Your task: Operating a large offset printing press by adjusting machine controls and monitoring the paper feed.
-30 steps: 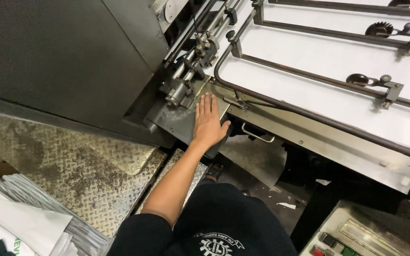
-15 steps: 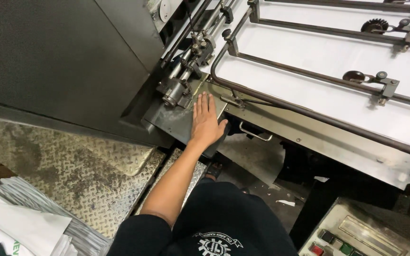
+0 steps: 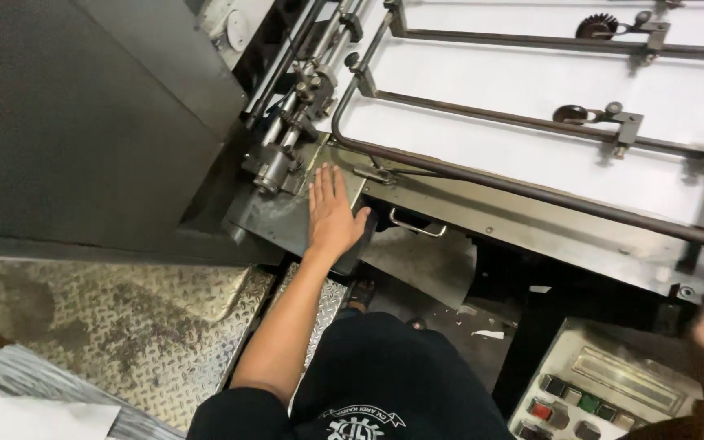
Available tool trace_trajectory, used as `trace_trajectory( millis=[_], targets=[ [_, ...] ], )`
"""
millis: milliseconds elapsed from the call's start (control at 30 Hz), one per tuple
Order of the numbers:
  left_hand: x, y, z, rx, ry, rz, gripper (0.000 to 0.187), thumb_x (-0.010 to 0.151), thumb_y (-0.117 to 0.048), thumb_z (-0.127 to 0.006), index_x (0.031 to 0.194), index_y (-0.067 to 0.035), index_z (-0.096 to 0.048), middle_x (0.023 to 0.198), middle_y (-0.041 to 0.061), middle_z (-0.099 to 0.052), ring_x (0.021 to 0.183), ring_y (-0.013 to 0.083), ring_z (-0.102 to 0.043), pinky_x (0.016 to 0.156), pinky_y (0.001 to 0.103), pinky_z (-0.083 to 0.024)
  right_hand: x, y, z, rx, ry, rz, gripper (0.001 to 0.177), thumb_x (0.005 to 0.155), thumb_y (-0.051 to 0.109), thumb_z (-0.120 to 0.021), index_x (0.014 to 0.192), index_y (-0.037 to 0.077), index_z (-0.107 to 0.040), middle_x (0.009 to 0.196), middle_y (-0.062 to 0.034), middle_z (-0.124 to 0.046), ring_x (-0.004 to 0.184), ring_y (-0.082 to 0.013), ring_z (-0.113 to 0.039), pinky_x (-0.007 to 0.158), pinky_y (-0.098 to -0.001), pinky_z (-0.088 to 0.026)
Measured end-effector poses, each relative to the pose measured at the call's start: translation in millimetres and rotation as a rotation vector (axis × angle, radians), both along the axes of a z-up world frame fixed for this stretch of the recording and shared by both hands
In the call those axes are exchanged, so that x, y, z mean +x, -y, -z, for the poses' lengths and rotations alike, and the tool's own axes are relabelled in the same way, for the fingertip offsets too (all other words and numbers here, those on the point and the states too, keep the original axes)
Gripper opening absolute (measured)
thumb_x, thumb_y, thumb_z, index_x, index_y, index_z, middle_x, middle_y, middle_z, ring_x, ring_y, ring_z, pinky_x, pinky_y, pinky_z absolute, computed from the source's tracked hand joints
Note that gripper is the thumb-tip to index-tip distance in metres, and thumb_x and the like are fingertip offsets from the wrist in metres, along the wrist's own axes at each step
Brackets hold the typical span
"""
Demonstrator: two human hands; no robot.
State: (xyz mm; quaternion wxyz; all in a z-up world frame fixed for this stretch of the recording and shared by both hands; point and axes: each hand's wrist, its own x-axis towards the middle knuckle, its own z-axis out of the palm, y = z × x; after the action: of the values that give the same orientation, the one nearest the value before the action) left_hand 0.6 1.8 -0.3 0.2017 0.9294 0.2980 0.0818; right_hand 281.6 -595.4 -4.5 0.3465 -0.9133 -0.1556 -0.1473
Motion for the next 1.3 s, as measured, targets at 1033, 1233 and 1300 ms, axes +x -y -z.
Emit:
trace_trajectory(
  millis=[1033,1233,1300],
  targets=[
    [-1.0,-0.1,7.7,0.017,0.048,-0.002,0.104,0.085,-0.036,-0.077,0.156,0.011,-0.017,0.164,0.033,-0.016,0.155,0.0442,-0.012,0.126,0.052,-0.010,-119.3,-113.0,-131.5,-0.473,0.222,0.149,0.025,0.112,0.017,-0.055,0.100,0.001,-0.070,0.079,-0.0129,-0.066,0.068,-0.0212,-0.065,0.068,-0.0321,-0.051],
    [-1.4,2.5,2.6,0.007,0.039,-0.015,0.104,0.083,-0.036,-0.077,0.156,0.010,-0.018,0.165,0.031,-0.015,0.155,0.0425,-0.011,0.125,0.051,-0.010,-96.3,-80.3,-92.2,-0.321,0.278,0.056,0.026,0.112,0.017,-0.057,0.095,-0.001,-0.065,0.086,-0.0120,-0.061,0.074,-0.0225,-0.058,0.072,-0.0316,-0.047],
    [-1.7,2.8,1.2,0.005,0.043,-0.014,0.104,0.084,-0.036,-0.077,0.156,0.010,-0.019,0.165,0.031,-0.016,0.155,0.0427,-0.012,0.126,0.051,-0.010,-96.4,-81.6,-95.8,-0.356,0.301,0.055,0.023,0.111,0.015,-0.057,0.097,-0.001,-0.067,0.087,-0.0119,-0.060,0.074,-0.0229,-0.057,0.072,-0.0317,-0.046]
  ],
)
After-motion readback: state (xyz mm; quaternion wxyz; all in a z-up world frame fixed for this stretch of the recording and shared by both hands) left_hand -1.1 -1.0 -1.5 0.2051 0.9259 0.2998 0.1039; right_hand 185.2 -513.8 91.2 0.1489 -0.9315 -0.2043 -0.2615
